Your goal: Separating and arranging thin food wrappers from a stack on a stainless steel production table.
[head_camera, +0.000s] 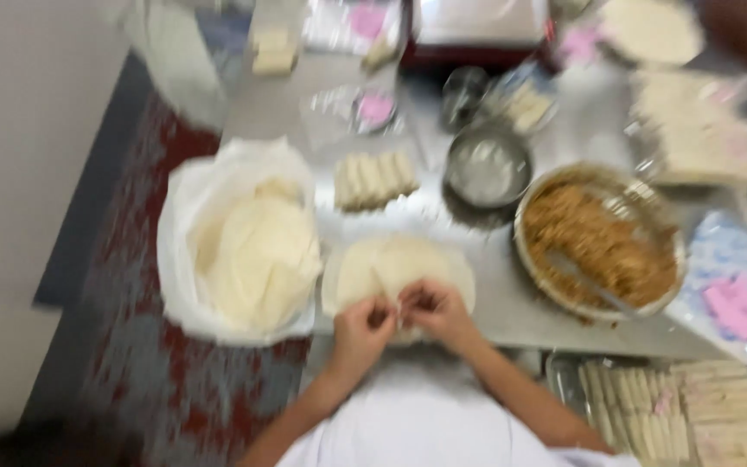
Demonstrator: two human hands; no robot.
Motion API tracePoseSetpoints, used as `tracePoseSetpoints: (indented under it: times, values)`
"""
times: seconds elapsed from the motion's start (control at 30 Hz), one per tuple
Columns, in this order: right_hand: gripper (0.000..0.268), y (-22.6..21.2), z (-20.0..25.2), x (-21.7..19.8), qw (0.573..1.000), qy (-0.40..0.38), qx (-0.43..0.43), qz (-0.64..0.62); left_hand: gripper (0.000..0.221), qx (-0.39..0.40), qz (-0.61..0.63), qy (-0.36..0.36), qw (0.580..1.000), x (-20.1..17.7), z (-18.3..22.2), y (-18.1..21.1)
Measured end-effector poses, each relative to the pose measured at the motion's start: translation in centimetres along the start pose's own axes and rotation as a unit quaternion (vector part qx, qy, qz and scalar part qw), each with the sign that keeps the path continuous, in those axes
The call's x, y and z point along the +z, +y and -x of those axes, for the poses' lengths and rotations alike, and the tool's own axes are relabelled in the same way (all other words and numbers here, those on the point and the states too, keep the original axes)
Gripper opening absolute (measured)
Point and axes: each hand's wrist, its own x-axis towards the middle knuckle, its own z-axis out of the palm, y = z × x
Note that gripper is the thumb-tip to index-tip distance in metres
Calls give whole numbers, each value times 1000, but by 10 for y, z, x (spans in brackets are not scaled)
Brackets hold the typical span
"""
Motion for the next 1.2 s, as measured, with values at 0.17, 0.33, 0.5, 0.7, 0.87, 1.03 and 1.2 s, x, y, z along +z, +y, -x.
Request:
tracePoseSetpoints:
  times: [0.17, 0.33, 0.5, 0.7, 0.87, 1.03, 1.2]
  values:
    - [21, -16, 5, 5, 999, -27, -11, -18, 10, -6, 16, 12, 1000, 1, 4, 10]
    - [20, -19, 7, 2, 999, -42, -16, -16, 10, 23, -23, -2, 999, 7, 2, 1]
    - [23, -16, 2, -11, 999, -28, -17, 4, 6, -3, 30, 1, 1000, 6, 2, 7]
    - [22, -42, 5, -11, 998, 29, 11, 58, 22, -243, 342, -84, 904, 1, -2, -26]
    - [27, -59, 25, -2, 969, -199, 36, 142, 40, -226, 365, -97, 898, -14, -18, -52]
    - [20, -8, 2, -15, 986, -101, 22, 128, 39, -212, 323, -106, 916, -16, -33, -51]
    - [26, -47, -12, 17, 966, -76, -134, 208, 36, -189, 251, -63, 947, -10, -49, -87]
